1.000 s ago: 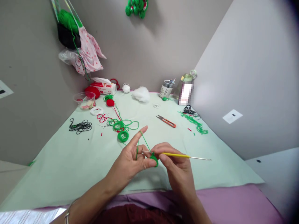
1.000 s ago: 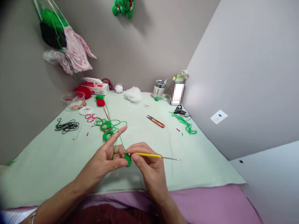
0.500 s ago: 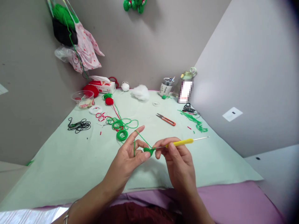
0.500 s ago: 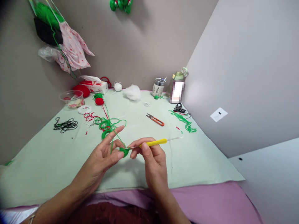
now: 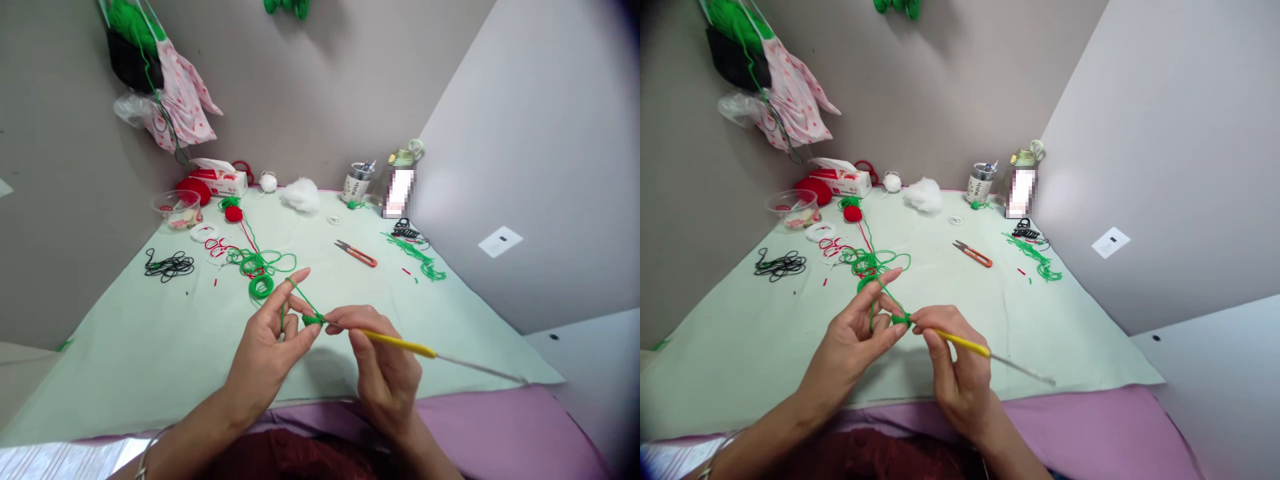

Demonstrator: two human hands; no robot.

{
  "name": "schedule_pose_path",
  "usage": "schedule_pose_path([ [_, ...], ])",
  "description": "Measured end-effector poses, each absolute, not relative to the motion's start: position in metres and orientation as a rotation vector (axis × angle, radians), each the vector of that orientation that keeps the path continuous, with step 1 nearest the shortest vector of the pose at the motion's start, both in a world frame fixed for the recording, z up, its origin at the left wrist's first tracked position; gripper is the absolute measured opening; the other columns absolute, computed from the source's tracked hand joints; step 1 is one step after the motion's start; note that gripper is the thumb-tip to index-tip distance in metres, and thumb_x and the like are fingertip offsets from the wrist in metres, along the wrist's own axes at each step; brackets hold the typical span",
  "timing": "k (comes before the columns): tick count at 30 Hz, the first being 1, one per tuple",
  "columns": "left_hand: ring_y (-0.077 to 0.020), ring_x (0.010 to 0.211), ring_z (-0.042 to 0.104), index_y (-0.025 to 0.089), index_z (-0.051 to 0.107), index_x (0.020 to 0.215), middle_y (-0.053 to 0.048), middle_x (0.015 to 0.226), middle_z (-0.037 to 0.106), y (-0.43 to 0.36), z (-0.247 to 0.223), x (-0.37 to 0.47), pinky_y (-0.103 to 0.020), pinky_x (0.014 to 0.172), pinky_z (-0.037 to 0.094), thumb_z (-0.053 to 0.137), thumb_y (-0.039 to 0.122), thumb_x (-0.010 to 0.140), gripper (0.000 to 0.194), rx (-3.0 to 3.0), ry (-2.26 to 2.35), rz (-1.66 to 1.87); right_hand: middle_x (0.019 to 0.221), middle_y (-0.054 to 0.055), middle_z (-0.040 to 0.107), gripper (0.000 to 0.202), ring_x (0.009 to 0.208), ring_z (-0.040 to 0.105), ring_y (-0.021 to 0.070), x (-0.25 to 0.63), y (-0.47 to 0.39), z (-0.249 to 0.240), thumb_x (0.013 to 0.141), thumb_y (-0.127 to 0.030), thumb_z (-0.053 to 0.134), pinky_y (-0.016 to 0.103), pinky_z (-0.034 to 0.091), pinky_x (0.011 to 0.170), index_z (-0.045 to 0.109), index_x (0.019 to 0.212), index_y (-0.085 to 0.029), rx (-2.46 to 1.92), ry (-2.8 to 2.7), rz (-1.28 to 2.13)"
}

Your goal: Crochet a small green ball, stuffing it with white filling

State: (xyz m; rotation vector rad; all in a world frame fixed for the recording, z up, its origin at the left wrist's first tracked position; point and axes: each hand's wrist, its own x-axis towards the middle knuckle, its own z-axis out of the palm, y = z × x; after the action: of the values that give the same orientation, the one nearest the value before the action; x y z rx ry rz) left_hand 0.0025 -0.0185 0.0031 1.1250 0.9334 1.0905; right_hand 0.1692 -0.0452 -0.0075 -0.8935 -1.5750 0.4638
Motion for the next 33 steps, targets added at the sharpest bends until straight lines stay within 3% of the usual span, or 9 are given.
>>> schedule_pose_path([
  [7,-0.0050,0.058,0.033,0.028,0.050,0.152,0.005,0.086,0.059,-0.021,0.001,0.008,-0.020,0.056,0.031,0.085,0.023,0.080,0.080,0.892,0.798,1.045,0.106,0.009,0.071,0.037,0.094,0.072,0.0195,0.165,-0.039,-0.033,0.094,-0.005,0.064,0.031,0.061,0.075,0.074,0.124,-0.024,-0.930,-1.791,-0.200],
  [13,-0.0017,0.050,0.015,0.014,0.058,0.143,0.008,0.073,0.052,-0.011,0.008,0.000,-0.020,0.046,0.013,0.086,0.020,0.080,0.069,0.644,0.619,0.895,0.089,0.003,0.070,0.029,0.080,0.067,0.0164,0.166,-0.042,-0.021,0.100,-0.009,0.059,0.032,0.056,0.069,0.078,0.112,-0.027,-0.867,-1.471,0.353],
  [16,-0.0020,0.052,0.024,0.019,0.064,0.138,0.006,0.078,0.056,-0.009,0.009,-0.002,-0.018,0.047,0.017,0.087,0.019,0.079,0.064,0.692,0.627,0.945,0.078,0.001,0.066,0.023,0.066,0.061,0.0141,0.168,-0.041,-0.013,0.103,-0.016,0.057,0.030,0.051,0.058,0.078,0.106,-0.026,-0.780,-1.275,0.630],
  [18,-0.0034,0.058,0.036,0.024,0.067,0.137,0.004,0.083,0.061,-0.011,0.008,0.000,-0.017,0.050,0.024,0.087,0.020,0.080,0.060,0.760,0.611,0.950,0.083,0.002,0.067,0.021,0.072,0.064,0.0151,0.168,-0.039,-0.012,0.102,-0.019,0.059,0.031,0.053,0.063,0.079,0.102,-0.025,-0.775,-1.285,0.701],
  [21,-0.0069,0.075,0.052,0.028,0.068,0.137,0.002,0.088,0.066,-0.016,0.002,0.007,-0.016,0.064,0.038,0.087,0.021,0.082,0.059,0.843,0.621,0.994,0.098,0.004,0.072,0.022,0.093,0.069,0.0185,0.164,-0.036,-0.016,0.100,-0.012,0.061,0.034,0.058,0.079,0.078,0.105,-0.026,-0.855,-1.440,0.577],
  [24,-0.0085,0.080,0.056,0.027,0.066,0.140,0.002,0.088,0.066,-0.018,-0.001,0.012,-0.017,0.074,0.043,0.089,0.020,0.080,0.064,0.830,0.693,1.063,0.104,0.005,0.075,0.037,0.096,0.070,0.0187,0.161,-0.036,-0.021,0.096,-0.003,0.061,0.034,0.060,0.080,0.075,0.120,-0.028,-0.912,-1.593,0.275],
  [28,-0.0017,0.051,0.027,0.021,0.070,0.134,0.008,0.068,0.050,-0.016,0.002,0.011,-0.016,0.049,0.024,0.086,0.024,0.082,0.054,0.656,0.643,0.937,0.108,0.008,0.074,0.042,0.093,0.071,0.0208,0.162,-0.038,-0.021,0.093,-0.001,0.065,0.035,0.060,0.075,0.076,0.122,-0.029,-0.931,-1.635,0.007],
  [30,-0.0011,0.048,0.014,0.018,0.074,0.128,0.010,0.064,0.040,-0.013,0.005,0.008,-0.017,0.046,0.017,0.083,0.023,0.084,0.046,0.599,0.592,0.883,0.098,0.006,0.073,0.033,0.087,0.069,0.0193,0.165,-0.038,-0.017,0.096,-0.005,0.062,0.034,0.057,0.072,0.077,0.115,-0.028,-0.934,-1.521,0.188],
  [33,-0.0007,0.050,0.018,0.020,0.077,0.124,0.006,0.074,0.048,-0.010,0.008,0.004,-0.018,0.048,0.019,0.082,0.021,0.083,0.040,0.632,0.574,0.924,0.085,0.002,0.068,0.025,0.075,0.062,0.0159,0.169,-0.037,-0.010,0.103,-0.015,0.056,0.031,0.052,0.066,0.078,0.105,-0.027,-0.856,-1.292,0.572],
])
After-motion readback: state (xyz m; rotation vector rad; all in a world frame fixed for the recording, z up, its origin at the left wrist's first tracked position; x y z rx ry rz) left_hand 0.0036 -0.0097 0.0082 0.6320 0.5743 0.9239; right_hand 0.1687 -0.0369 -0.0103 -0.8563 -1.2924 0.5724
